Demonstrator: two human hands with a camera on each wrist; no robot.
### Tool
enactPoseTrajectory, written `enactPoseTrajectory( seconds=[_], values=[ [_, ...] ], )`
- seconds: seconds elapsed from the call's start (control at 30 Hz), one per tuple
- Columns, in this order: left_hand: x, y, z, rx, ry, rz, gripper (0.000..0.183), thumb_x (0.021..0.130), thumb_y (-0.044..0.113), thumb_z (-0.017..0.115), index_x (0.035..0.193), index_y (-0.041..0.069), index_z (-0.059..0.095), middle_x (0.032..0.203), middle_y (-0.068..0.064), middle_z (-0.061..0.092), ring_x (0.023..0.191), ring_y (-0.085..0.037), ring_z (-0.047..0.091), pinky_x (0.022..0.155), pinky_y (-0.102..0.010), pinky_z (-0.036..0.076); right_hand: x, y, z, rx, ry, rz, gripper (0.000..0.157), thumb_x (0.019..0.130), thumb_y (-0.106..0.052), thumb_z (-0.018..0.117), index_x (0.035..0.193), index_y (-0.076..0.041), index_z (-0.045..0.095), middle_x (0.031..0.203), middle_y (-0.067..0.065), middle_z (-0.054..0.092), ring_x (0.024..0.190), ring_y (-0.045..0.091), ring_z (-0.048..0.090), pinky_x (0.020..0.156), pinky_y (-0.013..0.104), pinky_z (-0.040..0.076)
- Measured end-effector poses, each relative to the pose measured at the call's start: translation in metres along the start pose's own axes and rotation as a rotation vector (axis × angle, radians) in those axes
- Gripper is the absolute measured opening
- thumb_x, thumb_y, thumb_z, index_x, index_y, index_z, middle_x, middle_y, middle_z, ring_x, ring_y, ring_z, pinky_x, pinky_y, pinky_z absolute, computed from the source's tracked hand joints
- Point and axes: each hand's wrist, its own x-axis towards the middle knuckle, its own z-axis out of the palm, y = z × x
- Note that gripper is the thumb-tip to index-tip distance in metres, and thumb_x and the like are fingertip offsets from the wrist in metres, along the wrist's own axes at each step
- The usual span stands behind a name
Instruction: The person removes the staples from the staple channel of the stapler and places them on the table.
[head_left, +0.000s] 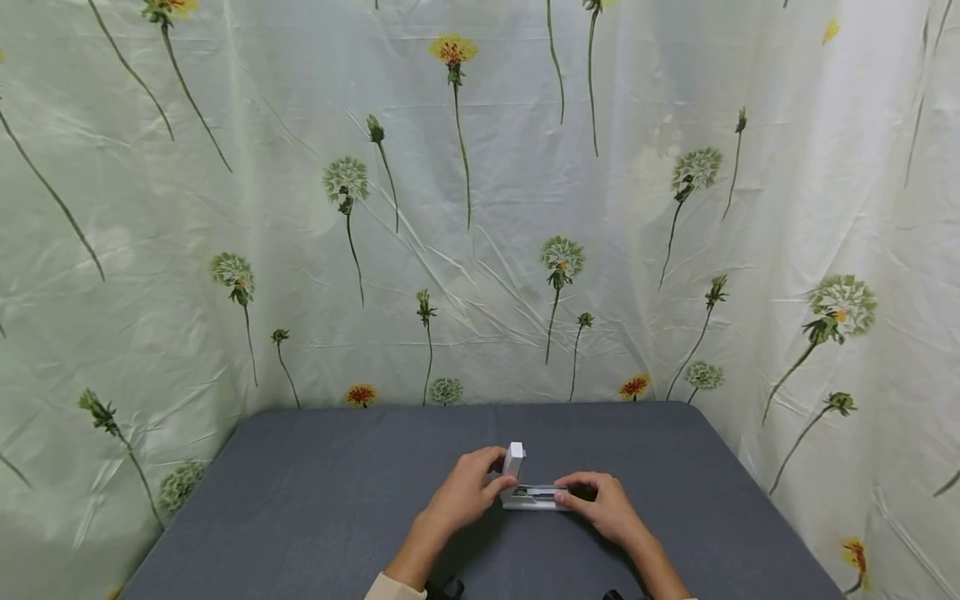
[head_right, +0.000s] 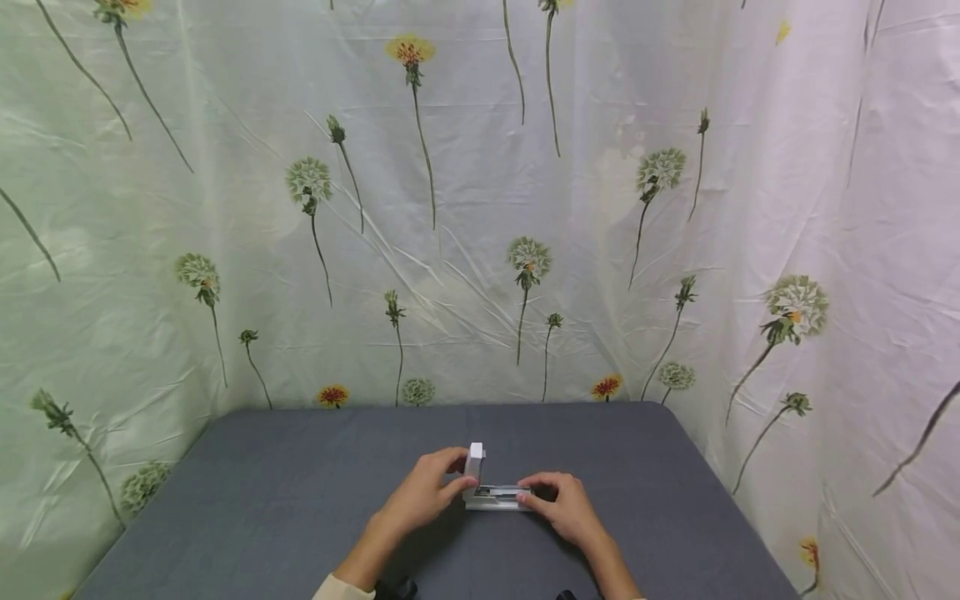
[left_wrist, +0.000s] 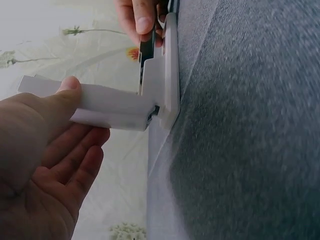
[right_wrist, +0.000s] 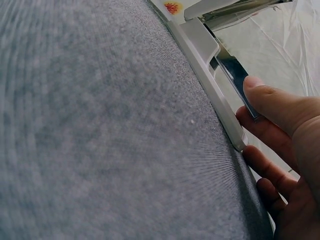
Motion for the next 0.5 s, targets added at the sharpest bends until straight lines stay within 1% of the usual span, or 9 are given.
enactPoseTrajectory(
  seconds=[0.2,0.4,0.5],
  values=[
    [-0.001,-0.007,-0.006,-0.014,-0.040,-0.042,0.028,0.096,0.031,0.073,0.119,0.016,0.069,0.110,0.004,0.073,0.104,-0.011,0.070,0.092,-0.033,0.058,-0.001,0.000,0.000,0.008,-0.003,0.007,0.022,0.088,-0.035,0.082,0.104,-0.020,0.081,0.105,0.000,0.078,0.093,0.000,0.067,0.082,0.023,0.053],
    [-0.003,-0.013,-0.014,-0.018,-0.076,-0.067,0.014,0.095,0.033,0.073,0.101,0.024,0.065,0.103,0.007,0.072,0.102,-0.012,0.070,0.090,-0.035,0.058,-0.001,-0.001,-0.001,0.001,-0.010,0.004,0.022,0.089,-0.036,0.082,0.105,-0.020,0.081,0.105,-0.001,0.079,0.095,0.000,0.067,0.084,0.022,0.053],
    [-0.003,-0.018,-0.018,-0.029,-0.083,-0.074,0.014,0.095,0.035,0.074,0.101,0.025,0.066,0.103,0.008,0.072,0.102,-0.012,0.070,0.090,-0.036,0.058,0.000,-0.001,-0.003,0.011,-0.019,0.000,0.023,0.089,-0.035,0.081,0.106,-0.019,0.081,0.105,0.000,0.079,0.094,0.001,0.067,0.083,0.023,0.054]
  ],
)
